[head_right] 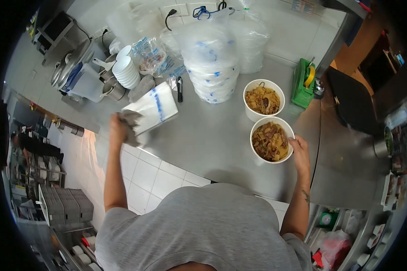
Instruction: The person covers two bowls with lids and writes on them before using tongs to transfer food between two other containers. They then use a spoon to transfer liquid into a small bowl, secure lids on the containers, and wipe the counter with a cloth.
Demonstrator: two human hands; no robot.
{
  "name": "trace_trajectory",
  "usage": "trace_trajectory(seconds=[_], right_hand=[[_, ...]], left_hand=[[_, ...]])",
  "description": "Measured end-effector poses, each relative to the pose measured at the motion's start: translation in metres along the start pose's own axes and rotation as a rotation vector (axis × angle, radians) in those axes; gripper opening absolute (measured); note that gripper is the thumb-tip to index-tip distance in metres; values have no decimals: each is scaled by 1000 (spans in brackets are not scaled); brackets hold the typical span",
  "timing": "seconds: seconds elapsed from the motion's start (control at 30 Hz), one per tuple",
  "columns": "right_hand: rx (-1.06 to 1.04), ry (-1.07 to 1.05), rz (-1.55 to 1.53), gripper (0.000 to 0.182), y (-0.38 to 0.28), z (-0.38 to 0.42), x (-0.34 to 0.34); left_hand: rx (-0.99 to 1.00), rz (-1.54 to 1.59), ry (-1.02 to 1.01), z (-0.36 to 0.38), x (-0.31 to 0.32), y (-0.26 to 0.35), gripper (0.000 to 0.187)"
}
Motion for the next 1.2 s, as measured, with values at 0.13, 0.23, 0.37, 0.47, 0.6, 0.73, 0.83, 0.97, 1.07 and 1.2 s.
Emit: trace_trajectory(seconds=[0.13,0.23,0.37,0.47,0.6,0.73,0.83,0.97,1.07,1.2], right_hand=[[-34,-43,8,19,7,-11,20],[-5,-83,-21,19,-12,-12,41],[22,-171,-68,20,-15,-20,62],[19,-183,-22,21,-26,-21,72],[3,-249,-39,22,-30,-26,78],[-84,-380,77,23,-26,-49,89],[-145,-505,148,26,-36,-62,104],[-211,-570,164,29,-46,-74,130],[-239,-485,163,29,-50,-76,140],[-298,-299,192,31,-36,-75,147]], left_hand=[[27,-290,62,-81,-30,-14,28],[329,66,-21,-139,26,-7,29],[217,-82,-212,-160,109,17,33],[169,-57,-180,-185,139,7,30],[160,217,264,-205,106,15,25],[128,816,34,-168,-6,101,27],[100,792,-101,-113,-11,158,32],[439,1029,-572,-44,68,233,29],[549,887,-752,-13,68,268,28],[325,897,-579,10,56,241,25]])
Point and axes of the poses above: each hand's wrist, its own z-axis away from the middle knuckle, its own x-axis out of the palm, y = z × x, the point moved 1 cm from there along -z, towards the middle knuckle, and after that the axes turned 8 degrees about -y, right-handed, at the moved point
